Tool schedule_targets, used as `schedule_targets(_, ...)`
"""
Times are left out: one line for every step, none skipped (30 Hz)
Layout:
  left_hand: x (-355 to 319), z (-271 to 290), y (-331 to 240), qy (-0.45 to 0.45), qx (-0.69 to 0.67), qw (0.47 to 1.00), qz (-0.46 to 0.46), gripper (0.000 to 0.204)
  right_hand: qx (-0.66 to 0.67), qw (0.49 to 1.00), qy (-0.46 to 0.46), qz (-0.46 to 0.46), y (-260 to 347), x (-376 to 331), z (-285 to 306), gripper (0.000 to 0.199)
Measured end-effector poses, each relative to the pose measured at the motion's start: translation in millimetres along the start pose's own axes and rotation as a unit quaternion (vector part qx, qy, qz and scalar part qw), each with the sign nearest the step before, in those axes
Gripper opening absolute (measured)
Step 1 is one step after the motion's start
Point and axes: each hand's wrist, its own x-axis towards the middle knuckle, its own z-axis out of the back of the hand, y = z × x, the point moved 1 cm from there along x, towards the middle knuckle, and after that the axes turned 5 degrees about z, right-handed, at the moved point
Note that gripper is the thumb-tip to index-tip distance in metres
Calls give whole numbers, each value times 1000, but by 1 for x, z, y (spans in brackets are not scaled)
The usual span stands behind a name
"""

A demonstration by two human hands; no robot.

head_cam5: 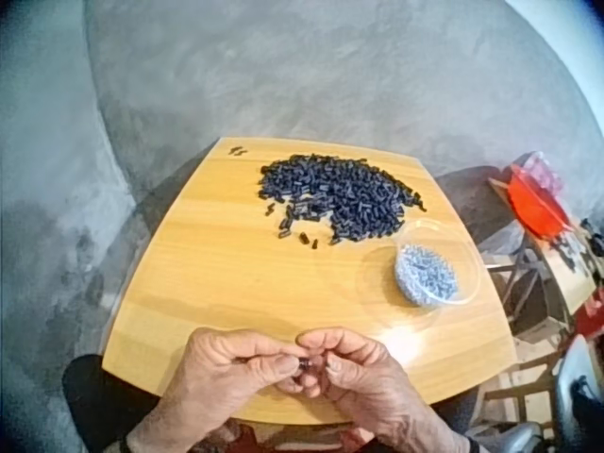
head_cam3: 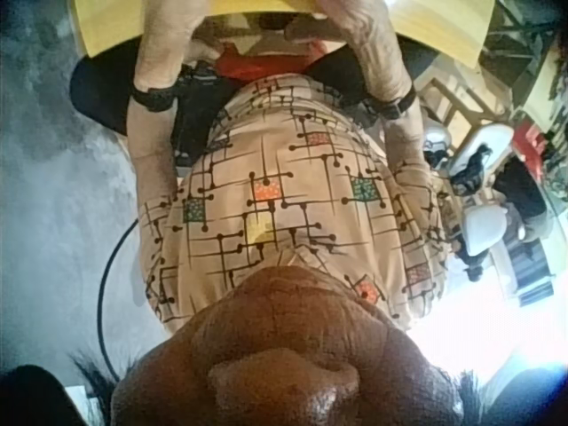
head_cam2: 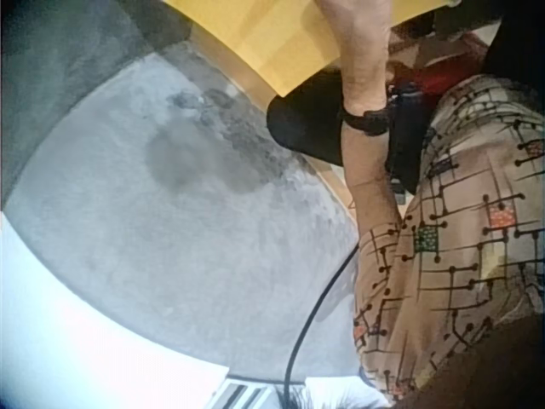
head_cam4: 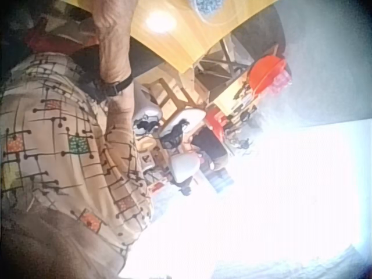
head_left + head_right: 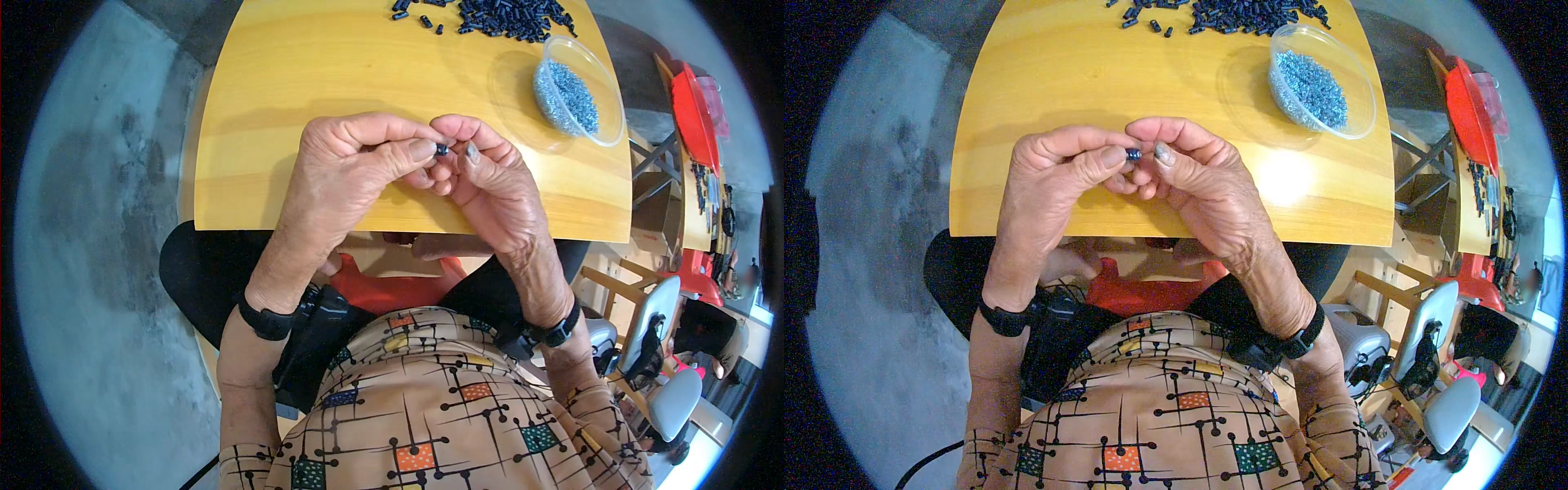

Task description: Assembling small blue and black plastic pieces together at a workbench.

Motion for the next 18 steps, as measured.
schedule_targets(1, 2, 0, 7, 15, 1000, -7, 12, 1, 1000, 0, 0, 0, 0, 0, 26)
schedule_targets(0, 2, 1, 7, 15, 1000, -6, 12, -19, 1000, -1, -4, 1, 0, 0, 26)
schedule_targets(0, 2, 1, 10, 17, 1000, -3, 12, -40, 999, -1, -8, 2, -1, 0, 26)
schedule_targets(0, 2, 1, 13, 19, 1000, 0, 12, -40, 999, -2, -8, 2, -1, 1, 26)
schedule_targets(0, 2, 1, 13, 19, 1000, 0, 12, -48, 999, -2, -5, 2, -1, 1, 26)
schedule_targets(0, 2, 1, 12, 26, 1000, 4, 13, -57, 998, -3, -1, 2, -1, 1, 25)
schedule_targets(0, 2, 1, 11, 33, 999, 7, 13, -57, 998, -3, -1, 1, -2, 1, 25)
schedule_targets(0, 2, 0, 11, 32, 999, 7, 13, -60, 998, -9, 3, 1, -2, 1, 24)
schedule_targets(0, 3, 0, 14, 38, 999, 5, 13, -63, 998, -14, 6, 1, -2, 0, 24)
schedule_targets(0, 3, 0, 17, 44, 999, 3, 13, -63, 998, -14, 6, 0, -2, -1, 24)
schedule_targets(0, 4, 0, 16, 44, 999, 3, 13, -71, 997, -16, 10, -1, -2, -1, 23)
schedule_targets(0, 4, 0, 17, 47, 999, 3, 13, -80, 997, -18, 14, -1, -2, -1, 23)
schedule_targets(0, 4, 0, 18, 50, 999, 3, 13, -80, 997, -18, 13, -1, -2, -2, 23)
schedule_targets(-1, 4, 1, 17, 50, 999, 3, 13, -89, 996, -20, 16, -1, -2, -2, 22)
schedule_targets(-1, 4, 1, 16, 54, 998, 3, 13, -98, 995, -21, 18, -1, -2, -2, 22)
schedule_targets(-1, 5, 1, 16, 58, 998, 2, 13, -98, 995, -21, 18, -2, -2, -2, 22)
schedule_targets(-1, 5, 2, 15, 58, 998, 3, 13, -98, 995, -24, 20, -2, -3, -2, 22)
schedule_targets(-1, 5, 2, 14, 56, 998, 0, 13, -97, 995, -27, 22, -3, -2, -2, 22)
